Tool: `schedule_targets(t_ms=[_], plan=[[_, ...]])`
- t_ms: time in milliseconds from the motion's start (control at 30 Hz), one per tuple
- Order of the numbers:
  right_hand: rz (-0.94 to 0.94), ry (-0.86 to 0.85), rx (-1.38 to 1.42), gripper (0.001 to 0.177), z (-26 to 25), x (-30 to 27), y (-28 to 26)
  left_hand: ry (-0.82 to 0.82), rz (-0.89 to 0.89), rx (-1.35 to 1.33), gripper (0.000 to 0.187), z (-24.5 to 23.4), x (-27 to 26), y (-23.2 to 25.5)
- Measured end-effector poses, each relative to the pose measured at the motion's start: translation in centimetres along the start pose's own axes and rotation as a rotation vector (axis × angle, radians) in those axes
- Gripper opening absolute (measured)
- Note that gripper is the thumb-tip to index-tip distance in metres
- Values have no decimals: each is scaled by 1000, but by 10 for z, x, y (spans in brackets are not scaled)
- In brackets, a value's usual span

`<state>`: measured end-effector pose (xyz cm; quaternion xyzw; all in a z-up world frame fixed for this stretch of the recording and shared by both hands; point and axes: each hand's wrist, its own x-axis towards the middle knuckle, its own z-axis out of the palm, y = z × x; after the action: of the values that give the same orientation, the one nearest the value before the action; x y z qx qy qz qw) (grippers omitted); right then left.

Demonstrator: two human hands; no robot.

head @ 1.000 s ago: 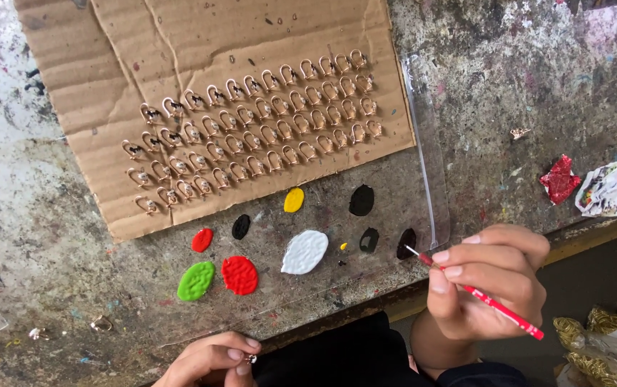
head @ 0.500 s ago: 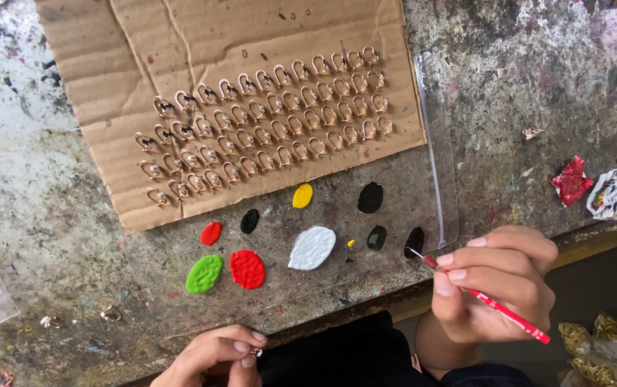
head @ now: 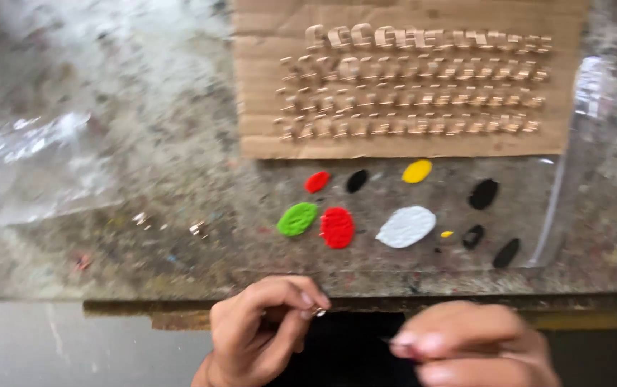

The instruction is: Applying colored paint to the small loops of metal earring hooks using a fine-tipped paintbrush.

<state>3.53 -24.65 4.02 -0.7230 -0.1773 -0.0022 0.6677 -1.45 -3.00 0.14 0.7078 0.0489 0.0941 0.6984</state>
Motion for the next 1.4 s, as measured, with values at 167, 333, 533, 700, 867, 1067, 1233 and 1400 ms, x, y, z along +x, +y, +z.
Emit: schedule_targets(t_ms=[167, 333, 533, 700, 867, 1067, 1233, 1400], plan=[[-10, -126, -68, 11, 62, 21, -1, -111, -19, -64, 4, -17, 3, 4], [-72, -25, -217, 10, 71, 15, 11, -162, 25, -124, 5, -25, 3, 1], [9, -19, -292, 11, 77, 16, 2, -155, 45, -99, 7, -28, 3, -4], [-8, -71, -279, 10, 71, 11, 8, -170, 54, -89, 8, -30, 3, -6], [15, -59, -274, 10, 73, 9, 8, -170, 79, -75, 8, -32, 5, -6], [-4, -67, -282, 11, 71, 8, 11, -175, 80, -62, 9, -31, 5, -7], [-20, -70, -283, 10, 71, 8, 12, -162, 102, -46, 10, -31, 7, -6], [-22, -81, -284, 10, 69, 8, 14, -170, 96, -59, 9, -31, 7, -8]])
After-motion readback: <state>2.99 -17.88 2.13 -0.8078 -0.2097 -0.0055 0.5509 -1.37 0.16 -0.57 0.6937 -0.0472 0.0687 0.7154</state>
